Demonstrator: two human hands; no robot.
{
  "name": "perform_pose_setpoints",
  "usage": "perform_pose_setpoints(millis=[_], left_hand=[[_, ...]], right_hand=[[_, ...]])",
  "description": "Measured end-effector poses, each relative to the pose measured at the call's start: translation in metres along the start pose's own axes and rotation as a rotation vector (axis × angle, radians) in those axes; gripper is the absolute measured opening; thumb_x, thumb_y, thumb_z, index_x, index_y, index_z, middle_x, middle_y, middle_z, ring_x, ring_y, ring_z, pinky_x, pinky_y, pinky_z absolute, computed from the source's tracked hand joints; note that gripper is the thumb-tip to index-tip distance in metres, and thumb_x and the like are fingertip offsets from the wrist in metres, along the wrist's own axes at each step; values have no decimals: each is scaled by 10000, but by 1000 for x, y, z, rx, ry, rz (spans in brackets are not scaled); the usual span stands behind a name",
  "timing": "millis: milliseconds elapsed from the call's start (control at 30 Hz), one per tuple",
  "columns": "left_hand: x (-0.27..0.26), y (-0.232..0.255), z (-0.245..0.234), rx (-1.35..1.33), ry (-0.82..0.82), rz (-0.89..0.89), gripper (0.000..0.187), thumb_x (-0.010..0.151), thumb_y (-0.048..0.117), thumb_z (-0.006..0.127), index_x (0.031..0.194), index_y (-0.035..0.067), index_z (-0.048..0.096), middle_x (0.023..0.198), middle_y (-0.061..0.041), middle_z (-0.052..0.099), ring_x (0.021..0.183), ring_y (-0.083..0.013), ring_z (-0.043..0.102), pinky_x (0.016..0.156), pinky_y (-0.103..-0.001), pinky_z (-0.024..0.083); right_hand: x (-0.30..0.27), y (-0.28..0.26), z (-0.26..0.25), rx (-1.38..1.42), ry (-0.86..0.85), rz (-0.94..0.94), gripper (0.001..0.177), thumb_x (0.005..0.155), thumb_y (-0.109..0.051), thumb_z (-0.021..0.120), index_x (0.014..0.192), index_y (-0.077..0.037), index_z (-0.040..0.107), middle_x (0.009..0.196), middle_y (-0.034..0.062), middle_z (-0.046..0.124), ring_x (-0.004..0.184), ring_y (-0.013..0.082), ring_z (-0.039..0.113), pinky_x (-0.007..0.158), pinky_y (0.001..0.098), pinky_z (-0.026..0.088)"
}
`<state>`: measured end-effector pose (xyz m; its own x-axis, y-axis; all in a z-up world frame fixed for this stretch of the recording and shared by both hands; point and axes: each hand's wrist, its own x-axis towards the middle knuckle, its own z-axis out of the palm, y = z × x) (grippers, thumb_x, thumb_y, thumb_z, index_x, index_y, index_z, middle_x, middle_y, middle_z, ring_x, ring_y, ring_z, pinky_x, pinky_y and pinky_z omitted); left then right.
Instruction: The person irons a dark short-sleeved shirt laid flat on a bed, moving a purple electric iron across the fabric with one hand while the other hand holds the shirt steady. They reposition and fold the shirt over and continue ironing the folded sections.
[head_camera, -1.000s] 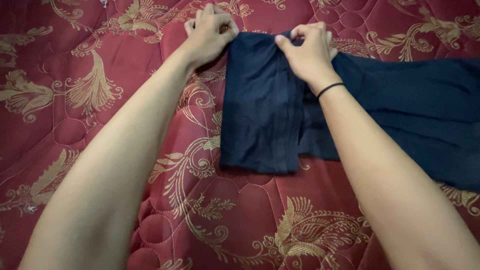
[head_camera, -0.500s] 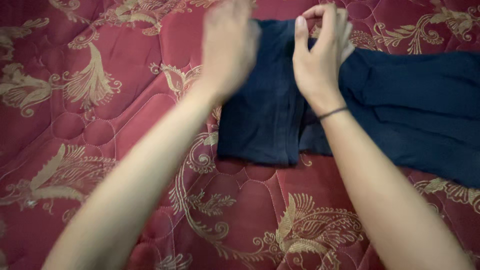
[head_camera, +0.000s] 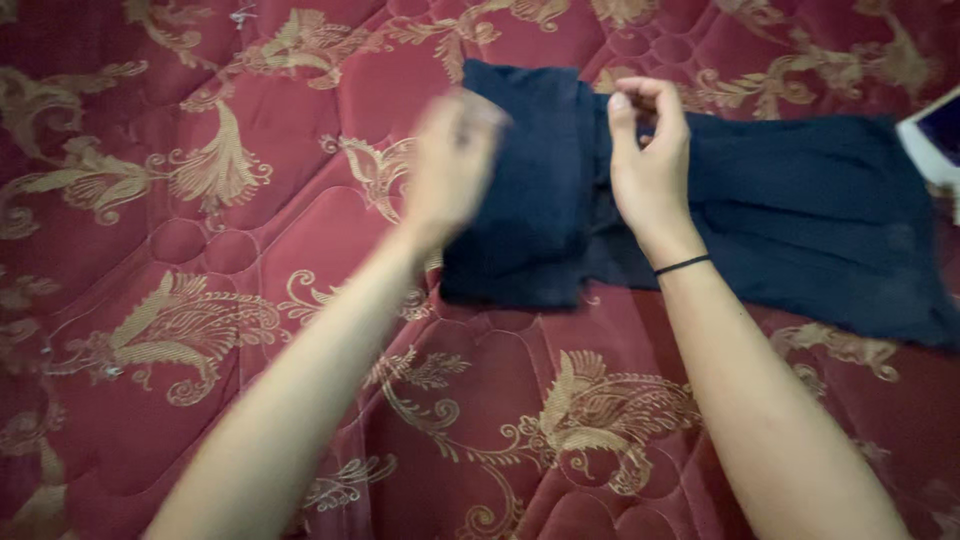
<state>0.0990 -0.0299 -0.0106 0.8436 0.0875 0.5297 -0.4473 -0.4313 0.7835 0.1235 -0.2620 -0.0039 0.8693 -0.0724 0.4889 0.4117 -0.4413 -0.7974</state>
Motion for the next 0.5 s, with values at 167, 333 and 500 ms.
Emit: perform_pose_setpoints(millis=[167, 333, 500], left_hand=[[33, -33, -17, 368, -15, -221, 409, 979, 309, 621, 1368, 203, 557, 1020, -53, 655, 1015, -240, 584, 954, -533, 340], [40, -35, -9, 274, -195, -228, 343, 1048, 356, 521, 1341, 274, 678, 1137, -40, 681, 1119, -240, 564, 1052, -528, 243], [43, -33, 8, 193, -173, -255, 384, 1073, 345, 452, 1209, 181, 771, 1235, -50, 715, 1173, -240, 646, 1093, -475, 329]], right_hand=[[17, 72, -93, -453, 16, -222, 244, 1136, -218, 695, 1274, -35, 611, 1154, 103, 647, 1083, 248, 629, 993, 419, 492], [37, 163, -245, -717, 142, 32, 410, 1090, -307, 651, 1317, 24, 572, 1349, 220, 551, 1274, 367, 543, 1094, 501, 439], [25, 211, -285, -1022, 53, 148, 575, 1079, -479, 745, 1251, 51, 604, 1338, 296, 516, 1256, 482, 486, 1038, 595, 419]])
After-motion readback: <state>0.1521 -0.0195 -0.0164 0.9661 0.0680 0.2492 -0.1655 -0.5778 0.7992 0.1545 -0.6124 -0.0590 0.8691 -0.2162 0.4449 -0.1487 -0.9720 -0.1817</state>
